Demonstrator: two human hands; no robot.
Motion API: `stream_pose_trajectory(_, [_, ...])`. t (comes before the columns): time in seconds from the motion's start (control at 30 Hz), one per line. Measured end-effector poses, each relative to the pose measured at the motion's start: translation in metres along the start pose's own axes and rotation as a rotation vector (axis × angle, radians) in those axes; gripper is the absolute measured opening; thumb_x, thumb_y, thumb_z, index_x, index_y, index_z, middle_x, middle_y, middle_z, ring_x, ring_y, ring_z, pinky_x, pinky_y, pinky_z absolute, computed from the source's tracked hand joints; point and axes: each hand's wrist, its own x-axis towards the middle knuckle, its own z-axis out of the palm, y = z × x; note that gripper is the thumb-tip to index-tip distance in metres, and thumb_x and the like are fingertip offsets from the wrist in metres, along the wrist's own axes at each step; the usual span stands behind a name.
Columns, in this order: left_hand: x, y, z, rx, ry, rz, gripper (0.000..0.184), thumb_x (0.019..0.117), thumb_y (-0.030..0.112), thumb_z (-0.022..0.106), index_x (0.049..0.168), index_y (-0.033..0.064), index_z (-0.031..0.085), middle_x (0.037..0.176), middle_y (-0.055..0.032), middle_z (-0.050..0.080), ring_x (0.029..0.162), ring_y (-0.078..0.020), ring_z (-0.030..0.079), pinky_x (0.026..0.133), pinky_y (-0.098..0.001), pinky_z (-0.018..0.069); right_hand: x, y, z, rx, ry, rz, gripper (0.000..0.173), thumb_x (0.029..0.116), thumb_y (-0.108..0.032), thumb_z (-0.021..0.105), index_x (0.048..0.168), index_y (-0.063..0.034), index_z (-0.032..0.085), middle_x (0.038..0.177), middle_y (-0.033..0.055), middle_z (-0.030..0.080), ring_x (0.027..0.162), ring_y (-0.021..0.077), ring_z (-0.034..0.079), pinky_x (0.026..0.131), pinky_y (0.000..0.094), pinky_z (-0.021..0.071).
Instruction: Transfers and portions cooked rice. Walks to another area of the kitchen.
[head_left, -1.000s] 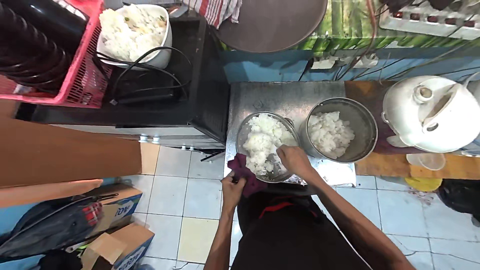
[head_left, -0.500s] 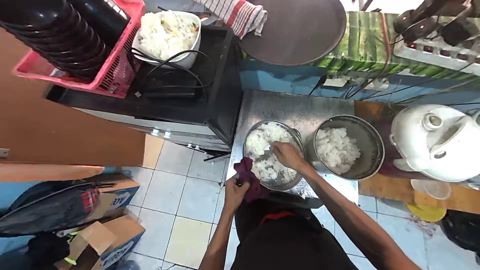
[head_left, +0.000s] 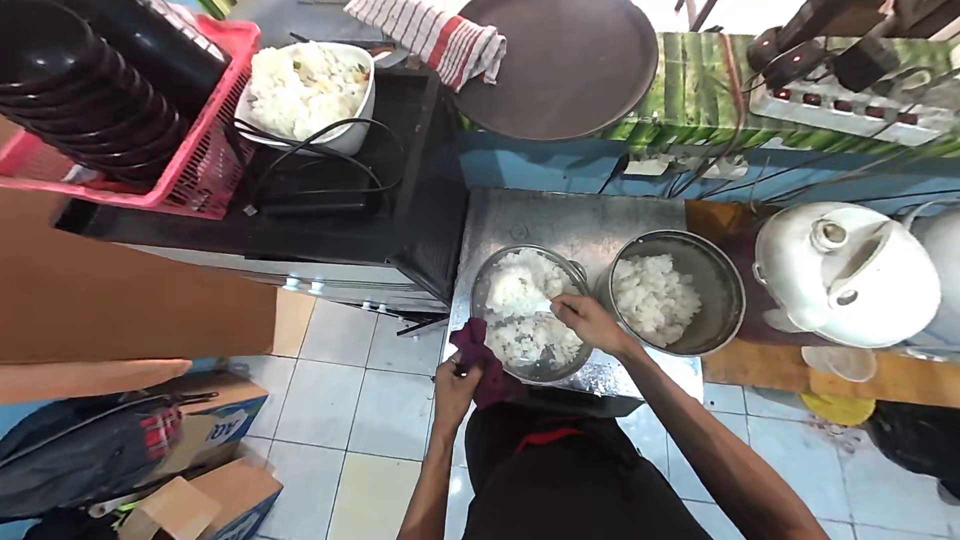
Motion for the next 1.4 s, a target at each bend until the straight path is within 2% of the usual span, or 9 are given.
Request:
stream_pose_trajectory(0.23, [-0.002,-0.007,-0.002,-0.051,0.023,0.016,0.007,0.0889,0.007,0.068,0.092,0.0038,0.073,0.078,-0.0046,0.072,0.070,-0.0143,0.069,0.067,-0.0337,0.0598,-0.036,0.002,-0.012,-0.017,0.004,0.020,0.035,0.1082,-0.033,0.048,0.113,-0.0065,0.070,0.086,0.0049,0.065,0.075,0.0101,0.060,0.074,0.0319,0.0519])
stream_pose_trajectory(0.37, [-0.003,-0.005,-0.001,-0.019,0.023,0.012,0.009,0.0878,0.007,0.065,0.093,0.0047,0.072,0.078,-0.0014,0.071,0.069,-0.0105,0.068,0.065,-0.0308,0.0594,-0.064,-0.003,-0.029,0.119,0.061,-0.015,0.030,0.1077,-0.029,0.050,0.108,-0.0064,0.069,0.074,-0.0008,0.057,0.063,0.0067,0.051,0.061,0.0266,0.0457])
stream_pose_trajectory(0.5, [-0.004,-0.004,-0.001,-0.023,0.042,0.006,0.008,0.0883,0.007,0.065,0.091,0.0051,0.072,0.075,0.0009,0.070,0.068,-0.0077,0.067,0.064,-0.0276,0.0582,-0.104,-0.015,-0.077,0.101,0.184,-0.014,0.029,0.1080,-0.026,0.050,0.109,-0.0046,0.069,0.078,0.0010,0.061,0.066,0.0078,0.055,0.063,0.0279,0.0496])
stream_pose_trajectory(0.63, [-0.005,-0.008,-0.002,-0.014,0.059,-0.013,0.006,0.0870,0.008,0.065,0.087,0.0066,0.070,0.071,0.0029,0.067,0.064,-0.0057,0.064,0.061,-0.0260,0.0561,-0.139,-0.006,-0.140,-0.403,0.486,0.036,0.029,0.1073,-0.031,0.053,0.113,-0.0082,0.070,0.091,0.0060,0.071,0.080,0.0161,0.068,0.077,0.0406,0.0587])
stream_pose_trajectory(0.7, [-0.004,-0.011,-0.004,-0.015,0.060,-0.019,0.006,0.0876,0.008,0.064,0.088,0.0065,0.070,0.071,0.0028,0.067,0.064,-0.0061,0.064,0.061,-0.0264,0.0562,-0.144,0.011,-0.159,-0.824,0.558,0.127,0.030,0.1072,-0.027,0.051,0.118,-0.0040,0.068,0.105,0.0149,0.072,0.091,0.0308,0.072,0.081,0.0538,0.0591])
stream_pose_trajectory(0.8, [-0.002,-0.017,-0.007,-0.017,0.058,-0.036,0.006,0.0884,0.009,0.064,0.085,0.0074,0.069,0.070,0.0032,0.065,0.063,-0.0064,0.063,0.060,-0.0262,0.0550,-0.146,0.031,-0.170,-1.073,0.538,0.359,0.024,0.1045,-0.018,0.052,0.118,-0.0021,0.065,0.110,0.0230,0.067,0.088,0.0436,0.070,0.071,0.0620,0.0576])
stream_pose_trajectory(0.93, [-0.004,-0.025,-0.008,-0.021,0.059,-0.053,0.005,0.0873,0.007,0.064,0.085,0.0078,0.069,0.070,0.0025,0.065,0.063,-0.0069,0.063,0.060,-0.0267,0.0549,-0.160,-0.001,-0.175,-1.082,0.575,0.413,0.024,0.1032,-0.021,0.053,0.116,-0.0105,0.070,0.103,0.0198,0.071,0.086,0.0430,0.071,0.067,0.0633,0.0560])
stream_pose_trajectory(1.13, [-0.001,-0.020,-0.006,-0.056,0.066,-0.034,0.007,0.0885,0.008,0.063,0.084,0.0078,0.068,0.069,0.0036,0.064,0.062,-0.0064,0.062,0.059,-0.0259,0.0549,-0.102,-0.001,-0.146,-0.987,0.237,0.759,0.022,0.0992,-0.013,0.058,0.112,-0.0027,0.072,0.114,0.0263,0.069,0.107,0.0481,0.066,0.082,0.0680,0.0520])
stream_pose_trajectory(1.4, [0.003,-0.017,-0.005,-0.035,0.074,-0.027,0.008,0.0881,0.008,0.062,0.090,0.0051,0.069,0.074,0.0026,0.067,0.067,-0.0068,0.065,0.063,-0.0282,0.0575,-0.109,-0.037,-0.167,-1.067,0.348,0.628,0.022,0.0986,-0.019,0.057,0.113,-0.0148,0.074,0.110,0.0215,0.070,0.099,0.0447,0.068,0.075,0.0650,0.0539])
